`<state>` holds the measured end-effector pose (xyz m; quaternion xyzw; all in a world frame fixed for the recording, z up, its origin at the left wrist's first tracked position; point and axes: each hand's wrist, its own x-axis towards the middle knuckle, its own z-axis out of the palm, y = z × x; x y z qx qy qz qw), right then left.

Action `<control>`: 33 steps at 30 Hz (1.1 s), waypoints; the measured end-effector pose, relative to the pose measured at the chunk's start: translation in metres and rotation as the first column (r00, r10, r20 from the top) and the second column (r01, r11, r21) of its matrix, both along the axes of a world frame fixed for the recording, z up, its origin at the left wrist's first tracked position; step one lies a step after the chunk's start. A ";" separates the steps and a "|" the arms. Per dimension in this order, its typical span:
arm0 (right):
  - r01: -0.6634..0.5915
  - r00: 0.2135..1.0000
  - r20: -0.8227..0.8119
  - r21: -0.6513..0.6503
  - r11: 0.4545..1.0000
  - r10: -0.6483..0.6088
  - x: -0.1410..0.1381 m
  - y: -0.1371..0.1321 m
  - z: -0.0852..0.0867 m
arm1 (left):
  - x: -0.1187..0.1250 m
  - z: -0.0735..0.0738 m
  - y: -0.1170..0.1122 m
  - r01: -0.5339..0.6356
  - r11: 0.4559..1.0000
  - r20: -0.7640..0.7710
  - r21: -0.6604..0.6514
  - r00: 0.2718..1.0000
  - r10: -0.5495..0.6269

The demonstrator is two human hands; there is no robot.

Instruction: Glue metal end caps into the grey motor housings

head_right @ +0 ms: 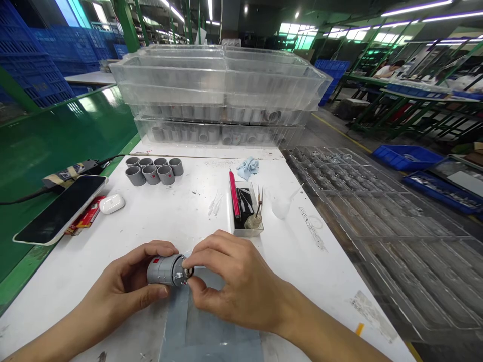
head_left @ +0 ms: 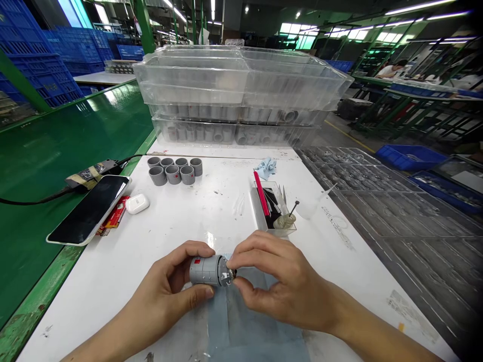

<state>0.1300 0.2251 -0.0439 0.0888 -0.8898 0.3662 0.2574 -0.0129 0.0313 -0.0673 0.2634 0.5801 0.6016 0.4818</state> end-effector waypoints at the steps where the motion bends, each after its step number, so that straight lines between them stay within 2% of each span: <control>1: 0.002 1.000 0.002 0.001 1.000 -0.002 0.000 0.000 0.000 | 0.000 0.000 0.000 0.000 1.000 -0.001 0.001 1.000 0.000; 23: -0.011 1.000 -0.013 0.025 1.000 0.011 -0.001 0.001 -0.003 | -0.001 -0.003 -0.002 0.007 1.000 -0.019 0.009 1.000 -0.007; 33: -0.040 0.999 -0.008 -0.016 0.999 0.039 -0.001 0.003 -0.006 | -0.001 -0.003 0.000 0.001 1.000 -0.019 0.006 1.000 -0.001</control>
